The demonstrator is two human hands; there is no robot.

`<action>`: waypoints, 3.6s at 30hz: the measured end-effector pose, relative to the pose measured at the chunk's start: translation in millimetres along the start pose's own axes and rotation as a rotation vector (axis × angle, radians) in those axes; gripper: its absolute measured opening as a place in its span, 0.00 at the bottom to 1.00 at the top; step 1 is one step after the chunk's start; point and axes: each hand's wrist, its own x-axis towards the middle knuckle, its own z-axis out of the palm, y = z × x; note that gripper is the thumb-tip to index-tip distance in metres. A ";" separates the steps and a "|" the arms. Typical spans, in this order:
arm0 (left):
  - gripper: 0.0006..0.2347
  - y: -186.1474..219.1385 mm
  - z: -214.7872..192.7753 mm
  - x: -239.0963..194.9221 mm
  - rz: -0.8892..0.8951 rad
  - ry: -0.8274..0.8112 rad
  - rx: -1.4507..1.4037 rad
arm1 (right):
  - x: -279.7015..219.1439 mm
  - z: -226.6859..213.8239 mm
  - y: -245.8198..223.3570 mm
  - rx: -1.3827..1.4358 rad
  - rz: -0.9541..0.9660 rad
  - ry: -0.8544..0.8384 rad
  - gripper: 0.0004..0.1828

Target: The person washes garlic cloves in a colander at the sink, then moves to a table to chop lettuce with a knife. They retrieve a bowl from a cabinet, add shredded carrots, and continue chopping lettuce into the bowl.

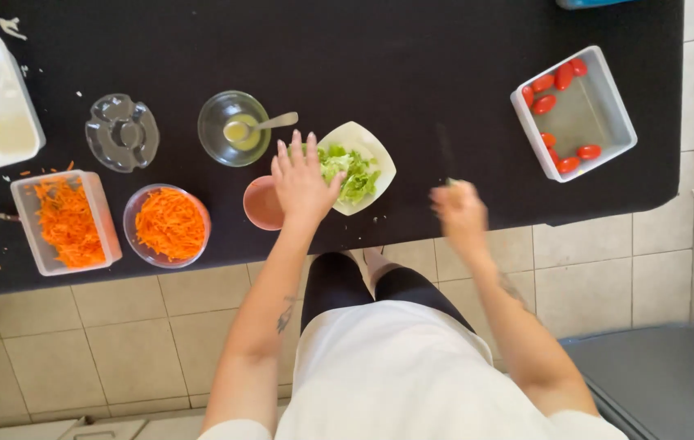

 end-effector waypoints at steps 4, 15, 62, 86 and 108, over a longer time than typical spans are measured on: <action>0.43 7.2 -6.6 10.6 -0.121 -0.484 0.197 | 10.8 84.3 -17.9 -0.185 -0.365 -0.260 0.23; 0.03 -30.3 72.2 8.9 0.169 0.080 0.355 | 32.0 151.1 11.7 -0.337 -0.352 -0.327 0.27; 0.33 5.0 76.1 -3.7 0.177 -0.026 -0.564 | 37.9 117.7 -44.4 0.401 0.024 -0.483 0.23; 0.32 9.4 55.2 -6.2 -0.656 -0.178 -1.613 | 28.1 140.7 -54.3 0.535 0.053 -0.119 0.24; 0.16 37.2 62.6 7.0 -0.901 0.233 -1.784 | -13.2 123.1 -81.1 0.639 0.201 -0.271 0.30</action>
